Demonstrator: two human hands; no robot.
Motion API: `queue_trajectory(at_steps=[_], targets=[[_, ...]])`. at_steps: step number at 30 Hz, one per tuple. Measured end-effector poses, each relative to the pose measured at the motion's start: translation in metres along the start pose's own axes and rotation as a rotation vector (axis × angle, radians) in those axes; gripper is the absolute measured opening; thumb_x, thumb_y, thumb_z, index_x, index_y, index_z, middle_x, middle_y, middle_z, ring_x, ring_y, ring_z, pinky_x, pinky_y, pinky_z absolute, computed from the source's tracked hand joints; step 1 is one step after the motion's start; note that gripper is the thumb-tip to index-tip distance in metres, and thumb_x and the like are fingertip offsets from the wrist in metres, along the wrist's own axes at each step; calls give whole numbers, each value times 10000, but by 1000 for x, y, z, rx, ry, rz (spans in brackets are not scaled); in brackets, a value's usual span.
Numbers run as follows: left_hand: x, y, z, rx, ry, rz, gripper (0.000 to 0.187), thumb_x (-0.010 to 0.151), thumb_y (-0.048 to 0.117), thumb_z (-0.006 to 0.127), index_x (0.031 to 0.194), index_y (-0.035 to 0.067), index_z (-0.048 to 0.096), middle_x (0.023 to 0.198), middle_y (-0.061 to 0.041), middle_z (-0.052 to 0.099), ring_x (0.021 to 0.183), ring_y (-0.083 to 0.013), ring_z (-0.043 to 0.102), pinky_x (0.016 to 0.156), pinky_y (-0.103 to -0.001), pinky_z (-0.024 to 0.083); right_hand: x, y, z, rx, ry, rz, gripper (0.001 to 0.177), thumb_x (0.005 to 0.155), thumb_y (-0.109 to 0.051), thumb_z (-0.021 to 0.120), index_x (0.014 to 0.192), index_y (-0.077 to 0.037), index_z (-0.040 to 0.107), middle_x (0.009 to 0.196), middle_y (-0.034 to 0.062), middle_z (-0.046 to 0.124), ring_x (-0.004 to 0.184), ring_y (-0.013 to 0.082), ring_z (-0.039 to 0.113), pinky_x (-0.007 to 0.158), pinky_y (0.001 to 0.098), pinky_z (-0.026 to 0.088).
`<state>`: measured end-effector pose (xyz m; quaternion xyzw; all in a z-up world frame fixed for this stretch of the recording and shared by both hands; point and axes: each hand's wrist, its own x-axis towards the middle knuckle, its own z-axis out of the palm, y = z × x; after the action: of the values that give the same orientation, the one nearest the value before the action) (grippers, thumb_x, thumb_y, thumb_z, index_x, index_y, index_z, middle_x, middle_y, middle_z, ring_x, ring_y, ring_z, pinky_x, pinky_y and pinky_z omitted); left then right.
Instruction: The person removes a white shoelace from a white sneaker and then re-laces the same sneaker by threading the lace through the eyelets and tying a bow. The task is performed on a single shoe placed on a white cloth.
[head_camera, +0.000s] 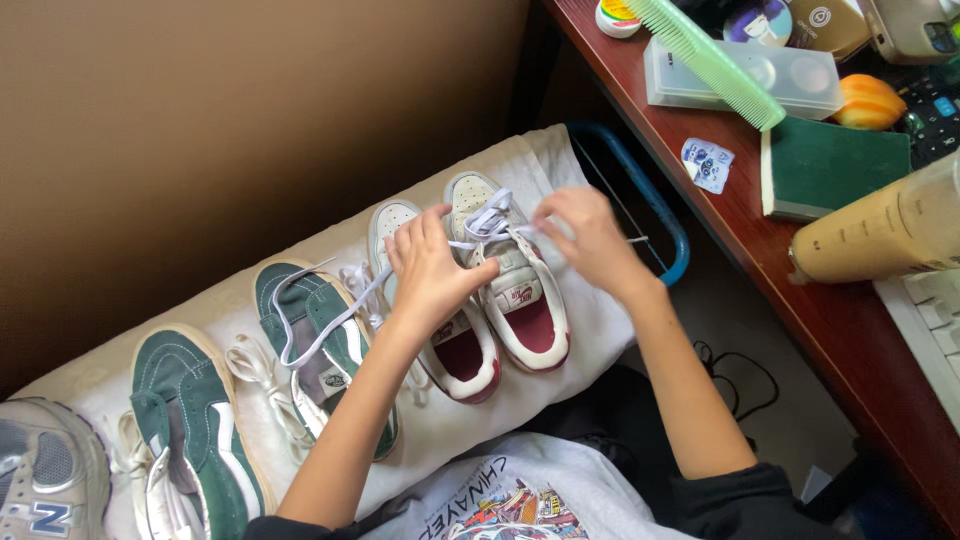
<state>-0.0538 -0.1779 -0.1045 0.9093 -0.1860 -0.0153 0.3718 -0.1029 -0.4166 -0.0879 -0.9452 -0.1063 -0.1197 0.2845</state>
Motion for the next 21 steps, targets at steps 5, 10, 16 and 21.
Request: queue_trajectory(at_steps=[5,10,16,21], targets=[[2,3,4,-15,-40,-40,953,623,463,804,1393,17,464,1367,-212,513,1356,-395,355,1185,-571,137,-1,14,-30,125,-21,193,203,1000,-226,626,1027,-29,665,1018,117,667,999,276,650,889,402,499],[3,4,1,-42,-43,-17,958,625,469,810,1384,6,454,1357,-217,520,1358,-399,342,1167,-605,90,-1,11,-1,292,-45,-19,259,996,-209,650,1134,11,641,1107,137,655,1049,279,634,900,392,489],[1,-1,-3,-27,-68,-28,909,634,466,795,1367,33,476,1348,-194,538,1361,-385,366,1186,-602,105,-19,60,3,510,43,347,152,1000,-142,638,1021,9,635,900,101,623,880,220,617,833,356,521],[10,-3,4,-7,-161,-35,836,650,442,787,1357,90,512,1360,-169,538,1373,-375,371,1199,-651,68,-39,83,-13,91,48,792,175,1012,-157,602,1052,-14,696,933,156,700,873,250,696,825,364,537]])
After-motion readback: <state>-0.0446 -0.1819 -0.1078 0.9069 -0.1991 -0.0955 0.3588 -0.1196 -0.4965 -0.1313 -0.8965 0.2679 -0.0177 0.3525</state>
